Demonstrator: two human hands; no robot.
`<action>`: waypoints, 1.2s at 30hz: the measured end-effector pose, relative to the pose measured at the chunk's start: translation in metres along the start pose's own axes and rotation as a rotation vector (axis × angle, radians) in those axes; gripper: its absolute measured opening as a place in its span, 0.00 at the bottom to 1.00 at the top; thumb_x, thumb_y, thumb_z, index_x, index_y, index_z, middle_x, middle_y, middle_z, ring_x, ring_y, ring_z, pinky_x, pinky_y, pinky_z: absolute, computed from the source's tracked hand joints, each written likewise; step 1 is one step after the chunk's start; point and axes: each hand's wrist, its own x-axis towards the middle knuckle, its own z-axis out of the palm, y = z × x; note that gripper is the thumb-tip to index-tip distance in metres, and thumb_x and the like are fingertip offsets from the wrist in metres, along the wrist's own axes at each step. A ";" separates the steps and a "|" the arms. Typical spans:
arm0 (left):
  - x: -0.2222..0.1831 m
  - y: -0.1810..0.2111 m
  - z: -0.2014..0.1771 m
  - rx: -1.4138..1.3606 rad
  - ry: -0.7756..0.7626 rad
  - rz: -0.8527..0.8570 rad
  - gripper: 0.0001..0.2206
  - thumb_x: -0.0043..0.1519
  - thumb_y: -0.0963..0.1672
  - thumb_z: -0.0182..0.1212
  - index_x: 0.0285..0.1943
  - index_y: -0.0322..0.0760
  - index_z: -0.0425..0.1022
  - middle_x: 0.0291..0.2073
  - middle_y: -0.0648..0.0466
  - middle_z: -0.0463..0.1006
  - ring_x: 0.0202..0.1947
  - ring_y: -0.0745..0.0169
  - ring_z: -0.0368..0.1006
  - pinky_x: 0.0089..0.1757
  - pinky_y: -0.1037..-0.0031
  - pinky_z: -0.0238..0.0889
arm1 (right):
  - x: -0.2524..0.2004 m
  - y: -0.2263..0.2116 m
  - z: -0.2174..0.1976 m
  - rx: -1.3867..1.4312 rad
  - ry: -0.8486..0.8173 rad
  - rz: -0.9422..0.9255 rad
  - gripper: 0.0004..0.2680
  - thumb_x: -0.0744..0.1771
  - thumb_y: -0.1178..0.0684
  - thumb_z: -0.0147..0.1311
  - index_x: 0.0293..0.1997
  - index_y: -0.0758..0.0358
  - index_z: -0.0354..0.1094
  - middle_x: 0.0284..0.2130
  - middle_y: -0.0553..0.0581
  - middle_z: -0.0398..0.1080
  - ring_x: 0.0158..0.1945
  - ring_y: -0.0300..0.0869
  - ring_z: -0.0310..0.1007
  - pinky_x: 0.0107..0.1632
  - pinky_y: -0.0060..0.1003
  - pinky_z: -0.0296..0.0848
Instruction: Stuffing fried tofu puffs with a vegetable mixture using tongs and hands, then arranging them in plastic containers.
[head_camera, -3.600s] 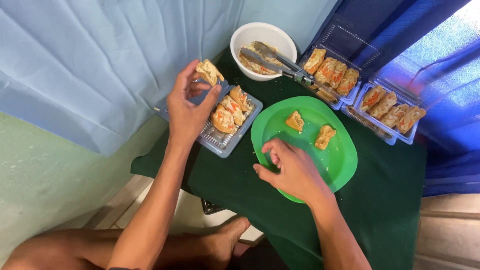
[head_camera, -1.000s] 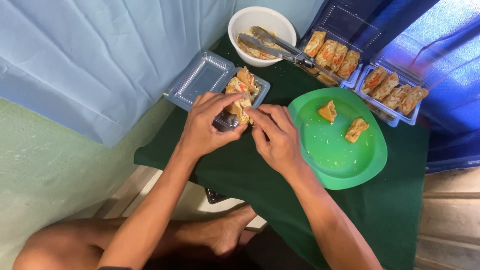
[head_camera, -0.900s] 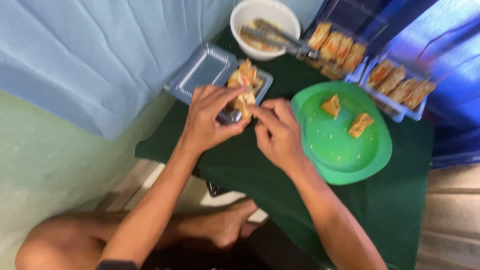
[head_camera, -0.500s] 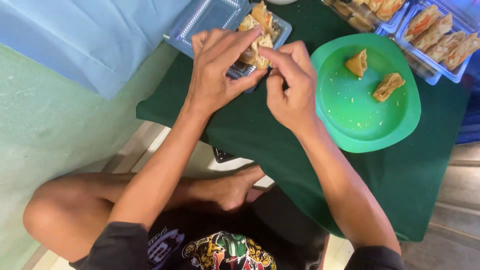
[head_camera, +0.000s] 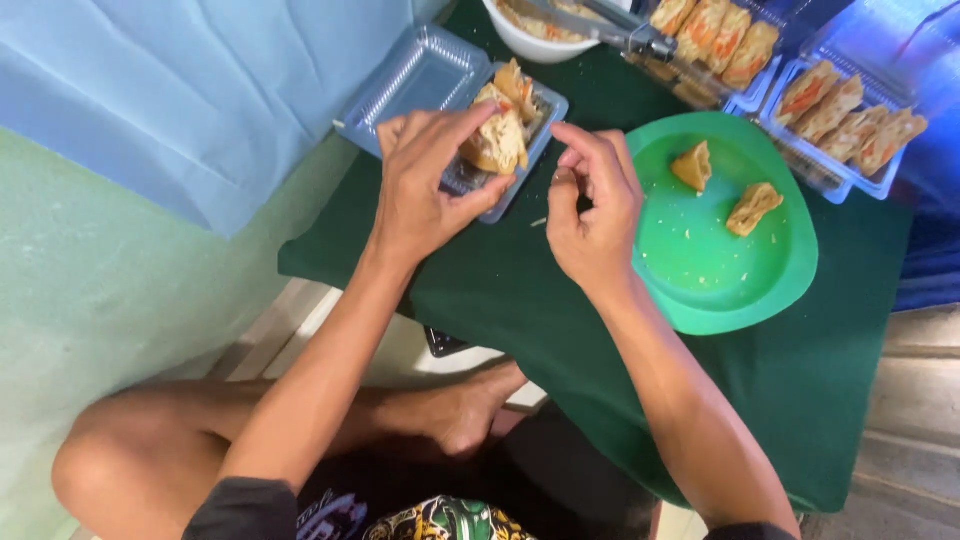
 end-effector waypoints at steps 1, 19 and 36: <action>0.003 -0.002 0.002 0.001 0.003 0.006 0.26 0.65 0.47 0.76 0.69 0.43 0.67 0.57 0.55 0.79 0.51 0.56 0.72 0.51 0.65 0.48 | 0.000 0.007 0.002 -0.001 0.004 -0.006 0.13 0.69 0.70 0.42 0.57 0.68 0.69 0.38 0.60 0.62 0.35 0.42 0.64 0.37 0.34 0.64; 0.017 0.016 0.004 -0.208 0.131 -0.019 0.22 0.62 0.49 0.71 0.62 0.38 0.76 0.42 0.51 0.79 0.42 0.45 0.74 0.46 0.60 0.62 | -0.001 0.015 0.012 0.209 0.179 0.199 0.06 0.67 0.68 0.60 0.48 0.71 0.76 0.26 0.64 0.75 0.22 0.42 0.76 0.24 0.31 0.76; 0.031 0.034 0.006 -0.314 -0.108 -0.309 0.10 0.60 0.42 0.66 0.46 0.30 0.82 0.25 0.47 0.80 0.22 0.53 0.74 0.28 0.66 0.70 | 0.007 -0.002 0.007 0.180 0.151 0.156 0.07 0.66 0.70 0.59 0.45 0.72 0.77 0.25 0.64 0.74 0.23 0.48 0.80 0.26 0.36 0.81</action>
